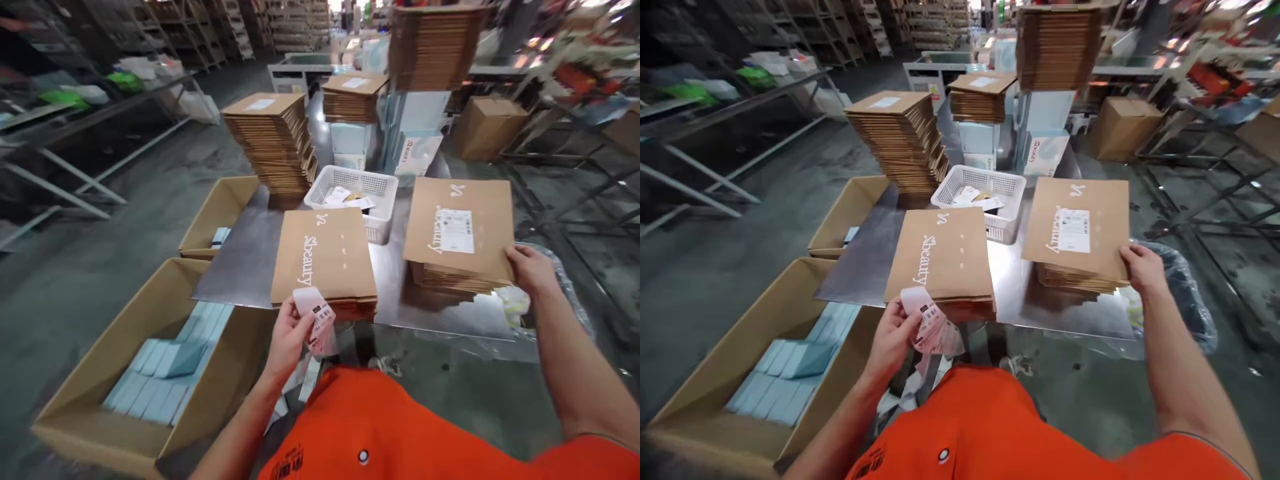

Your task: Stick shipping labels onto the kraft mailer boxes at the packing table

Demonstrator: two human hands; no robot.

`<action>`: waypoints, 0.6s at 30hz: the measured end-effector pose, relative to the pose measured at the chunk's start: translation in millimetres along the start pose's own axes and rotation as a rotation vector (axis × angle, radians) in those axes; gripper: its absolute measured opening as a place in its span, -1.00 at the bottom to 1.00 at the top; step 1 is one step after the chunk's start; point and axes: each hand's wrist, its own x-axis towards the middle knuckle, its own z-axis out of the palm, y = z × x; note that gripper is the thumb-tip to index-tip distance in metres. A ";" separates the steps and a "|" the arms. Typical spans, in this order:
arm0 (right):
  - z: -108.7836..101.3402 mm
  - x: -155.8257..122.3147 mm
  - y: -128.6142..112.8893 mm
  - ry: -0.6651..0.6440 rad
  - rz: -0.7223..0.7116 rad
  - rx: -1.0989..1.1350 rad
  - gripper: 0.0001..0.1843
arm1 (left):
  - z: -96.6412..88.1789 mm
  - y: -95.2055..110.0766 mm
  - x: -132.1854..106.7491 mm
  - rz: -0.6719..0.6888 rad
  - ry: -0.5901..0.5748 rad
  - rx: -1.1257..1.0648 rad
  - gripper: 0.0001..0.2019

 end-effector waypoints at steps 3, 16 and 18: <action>25.1 17.5 -15.0 -0.002 -0.155 -0.281 -0.63 | 20.9 12.7 -2.9 0.065 0.083 -0.037 -0.31; 232.1 -216.8 -107.9 -1.506 -0.844 -0.016 -0.67 | 27.3 13.8 -51.8 0.308 0.416 0.251 -0.45; 237.9 -214.0 -103.9 -1.521 -0.601 0.025 -0.67 | 20.5 4.7 -61.8 0.426 0.648 0.413 -0.49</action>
